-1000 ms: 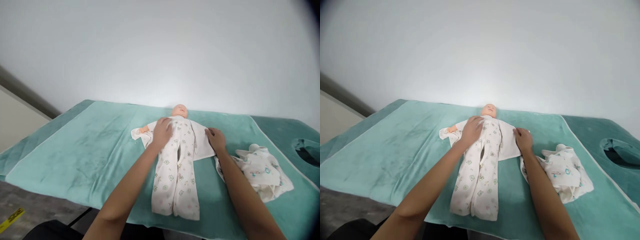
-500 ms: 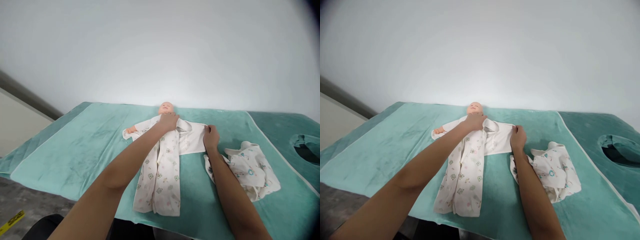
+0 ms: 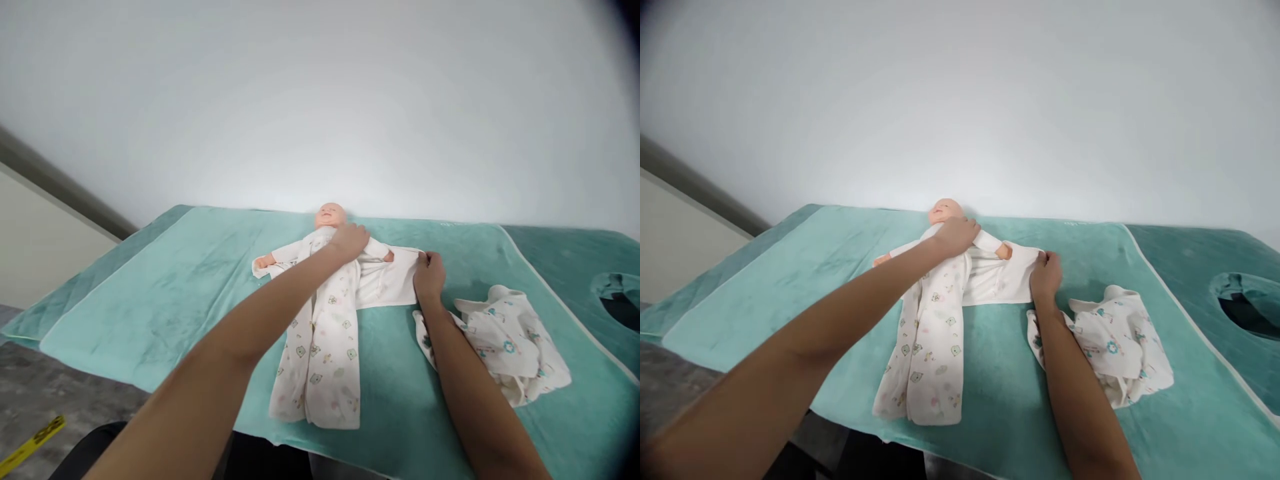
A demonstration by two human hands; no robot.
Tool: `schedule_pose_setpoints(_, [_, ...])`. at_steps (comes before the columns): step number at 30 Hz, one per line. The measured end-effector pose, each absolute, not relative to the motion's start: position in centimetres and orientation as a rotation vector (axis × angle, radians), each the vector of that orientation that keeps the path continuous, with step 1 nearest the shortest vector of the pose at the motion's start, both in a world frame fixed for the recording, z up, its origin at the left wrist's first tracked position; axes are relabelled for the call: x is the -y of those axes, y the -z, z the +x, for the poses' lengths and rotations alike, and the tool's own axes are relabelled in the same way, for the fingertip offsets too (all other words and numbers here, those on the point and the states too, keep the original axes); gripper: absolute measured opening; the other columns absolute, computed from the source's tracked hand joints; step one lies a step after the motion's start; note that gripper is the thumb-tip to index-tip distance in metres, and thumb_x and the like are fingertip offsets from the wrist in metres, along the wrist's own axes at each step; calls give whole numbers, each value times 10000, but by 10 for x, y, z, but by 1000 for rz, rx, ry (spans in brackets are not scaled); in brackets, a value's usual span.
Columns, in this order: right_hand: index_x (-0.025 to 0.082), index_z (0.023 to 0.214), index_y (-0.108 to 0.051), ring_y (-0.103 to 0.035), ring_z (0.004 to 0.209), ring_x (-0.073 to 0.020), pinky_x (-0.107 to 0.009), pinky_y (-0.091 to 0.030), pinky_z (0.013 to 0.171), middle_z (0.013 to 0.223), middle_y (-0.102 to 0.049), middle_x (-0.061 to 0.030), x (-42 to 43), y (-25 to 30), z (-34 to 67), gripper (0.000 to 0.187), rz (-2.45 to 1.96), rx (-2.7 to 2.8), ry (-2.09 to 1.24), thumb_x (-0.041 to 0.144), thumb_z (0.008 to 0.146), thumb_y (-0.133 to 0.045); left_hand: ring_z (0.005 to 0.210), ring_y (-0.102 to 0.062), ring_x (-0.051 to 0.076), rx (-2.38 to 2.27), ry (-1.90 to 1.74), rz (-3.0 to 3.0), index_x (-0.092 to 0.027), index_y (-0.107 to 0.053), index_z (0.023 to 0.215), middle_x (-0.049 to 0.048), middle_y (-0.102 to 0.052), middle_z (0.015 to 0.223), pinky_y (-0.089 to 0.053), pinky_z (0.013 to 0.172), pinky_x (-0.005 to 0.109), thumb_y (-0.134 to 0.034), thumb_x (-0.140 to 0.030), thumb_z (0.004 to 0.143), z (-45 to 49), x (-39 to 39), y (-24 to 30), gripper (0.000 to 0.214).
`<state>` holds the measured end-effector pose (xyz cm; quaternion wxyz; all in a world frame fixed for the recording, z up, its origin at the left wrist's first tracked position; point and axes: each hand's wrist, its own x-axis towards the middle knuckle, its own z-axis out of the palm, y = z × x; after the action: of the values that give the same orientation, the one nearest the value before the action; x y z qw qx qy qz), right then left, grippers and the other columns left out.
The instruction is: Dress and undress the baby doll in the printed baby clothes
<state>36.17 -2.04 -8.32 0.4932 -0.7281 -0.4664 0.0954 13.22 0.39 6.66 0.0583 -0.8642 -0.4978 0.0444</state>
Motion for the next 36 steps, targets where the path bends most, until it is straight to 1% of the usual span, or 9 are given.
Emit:
schedule_pose_setpoints(8, [164,927,-672,-605,821,-251,-372,-448,781,887,-712,-124,25,74,359,452,-1675,1063,-309,575,898,-488,1108,-594,354,1520,-42,-2576,-110,-588,1253,205,-619,1202,-456,885,452,-596,-368,945,97,-21,-75,402])
schedule_pose_setpoints(13, [135,933,-710,-650,833,-234,-354,-492,766,924,-742,-117,24,68,354,528,-1452,947,-559,594,897,-451,1107,-614,343,1502,-50,-2659,-115,-639,1180,187,-654,1186,-446,941,473,-662,-330,897,138,0,-49,356])
schedule_pose_setpoints(16, [141,1001,-689,-670,897,-236,-380,-514,806,1018,-730,-138,25,67,357,542,-1378,901,-521,587,922,-391,1171,-603,312,1496,7,-2718,-165,-643,1204,145,-663,1235,-428,1007,461,-601,-331,940,141,20,-52,314])
schedule_pose_setpoints(18, [165,1004,-684,-656,981,-255,-419,-505,878,1048,-717,-135,32,63,357,504,-1408,1033,-359,581,924,-411,1208,-590,281,1553,246,-2762,-227,-637,1232,99,-657,1282,-431,1028,424,-554,-348,964,119,31,-59,306])
schedule_pose_setpoints(21, [200,999,-680,-621,1075,-273,-452,-469,979,1084,-698,-130,49,49,346,419,-1359,1308,-168,554,922,-470,1186,-599,254,1788,896,-2699,-256,-646,1203,69,-667,1254,-456,1015,378,-550,-353,950,62,41,-57,287])
schedule_pose_setpoints(26, [252,1005,-677,-640,983,-271,-451,-515,897,1051,-697,-98,71,26,297,382,-1232,1586,-620,587,844,-591,1101,-625,221,2213,1716,-2484,-216,-629,1154,71,-666,1215,-492,975,349,-616,-413,896,-12,46,-9,325])
schedule_pose_setpoints(30, [245,1155,-642,-608,1081,-266,-439,-508,936,1186,-649,-99,64,27,248,526,-1165,1605,-894,609,775,-669,1175,-586,215,2163,2013,-2475,-214,-610,1186,65,-647,1234,-437,1067,353,-637,-453,881,-23,45,25,388])
schedule_pose_setpoints(33, [227,1242,-603,-574,1116,-253,-430,-482,993,1234,-589,-111,50,35,225,588,-1224,1498,-858,593,786,-665,1188,-563,211,2112,2008,-2501,-218,-600,1213,67,-618,1252,-418,1082,349,-626,-451,897,-23,45,34,394])
schedule_pose_setpoints(36, [221,1208,-624,-557,1113,-243,-407,-456,1017,1229,-574,-102,40,42,217,530,-1247,1450,-791,578,818,-650,1174,-544,207,2071,1938,-2487,-211,-596,1208,78,-582,1251,-410,1077,348,-622,-441,904,-24,43,36,383])
